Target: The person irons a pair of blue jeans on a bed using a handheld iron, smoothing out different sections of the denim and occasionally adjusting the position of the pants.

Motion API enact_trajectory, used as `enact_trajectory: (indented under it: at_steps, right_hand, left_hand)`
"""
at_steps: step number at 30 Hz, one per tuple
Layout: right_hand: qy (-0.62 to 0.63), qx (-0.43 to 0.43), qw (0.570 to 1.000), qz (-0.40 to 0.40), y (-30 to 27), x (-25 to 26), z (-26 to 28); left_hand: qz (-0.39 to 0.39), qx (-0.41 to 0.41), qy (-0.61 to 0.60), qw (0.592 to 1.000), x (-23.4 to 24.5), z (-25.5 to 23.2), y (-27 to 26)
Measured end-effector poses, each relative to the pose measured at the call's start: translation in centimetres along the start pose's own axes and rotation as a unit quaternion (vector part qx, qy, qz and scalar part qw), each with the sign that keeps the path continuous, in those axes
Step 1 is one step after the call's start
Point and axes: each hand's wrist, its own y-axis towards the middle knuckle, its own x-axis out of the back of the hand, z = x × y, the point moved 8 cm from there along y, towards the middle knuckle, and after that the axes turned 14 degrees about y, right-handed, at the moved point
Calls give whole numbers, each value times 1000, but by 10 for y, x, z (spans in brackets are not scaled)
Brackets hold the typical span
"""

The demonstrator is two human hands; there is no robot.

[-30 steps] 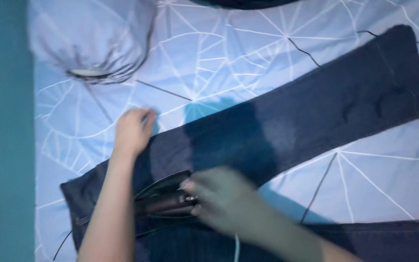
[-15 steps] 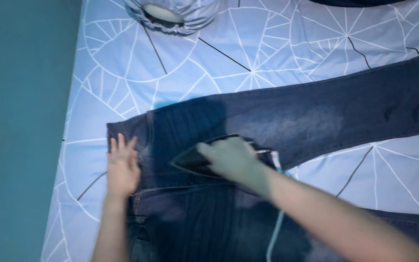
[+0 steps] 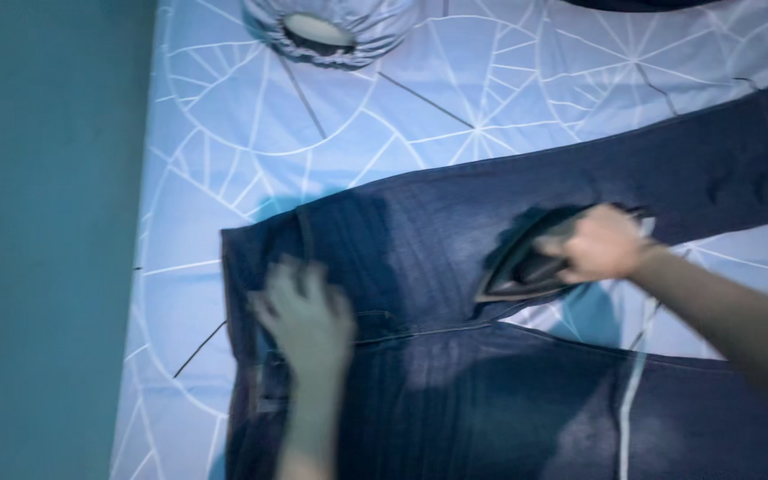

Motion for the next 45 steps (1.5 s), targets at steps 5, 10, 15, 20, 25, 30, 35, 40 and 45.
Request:
enact_trajectory:
  at_steps: [5,10,15,20,25,30,35,40,45]
  right_hand:
    - [50,99,990,-90,-7,17,21]
    - [33,43,995,-89,-31,14,-48]
    - [50,0,998,24,-33,12,-19]
    - [122,133,981,-67,-42,19,49]
    - [80,49,993,-68,-59,9,-29]
    - [104,-37,989,-96,-61,26,-68]
    - [191,45,979,-52,-35,14,43]
    - [161,166,949,-216,-32,20,40]
    - [66,-152,986,-23,-27,-9,-104]
  left_hand:
    - [3,-145,-209,967,28,-161,-82]
    - [10,-82,-161,984,-3,-203,-113]
    - [35,-131,-144,980,-7,-205,-130]
    - [72,-98,-157,980,-4,-201,-145]
    - [65,-50,-152,985,6,-207,-140]
    - [77,-29,-163,983,16,-209,-133]
    - [-100,8,-218,971,43,-177,-107]
    - [-75,32,-50,995,-13,-124,-1]
    - [-47,-38,27,998,-56,-120,94]
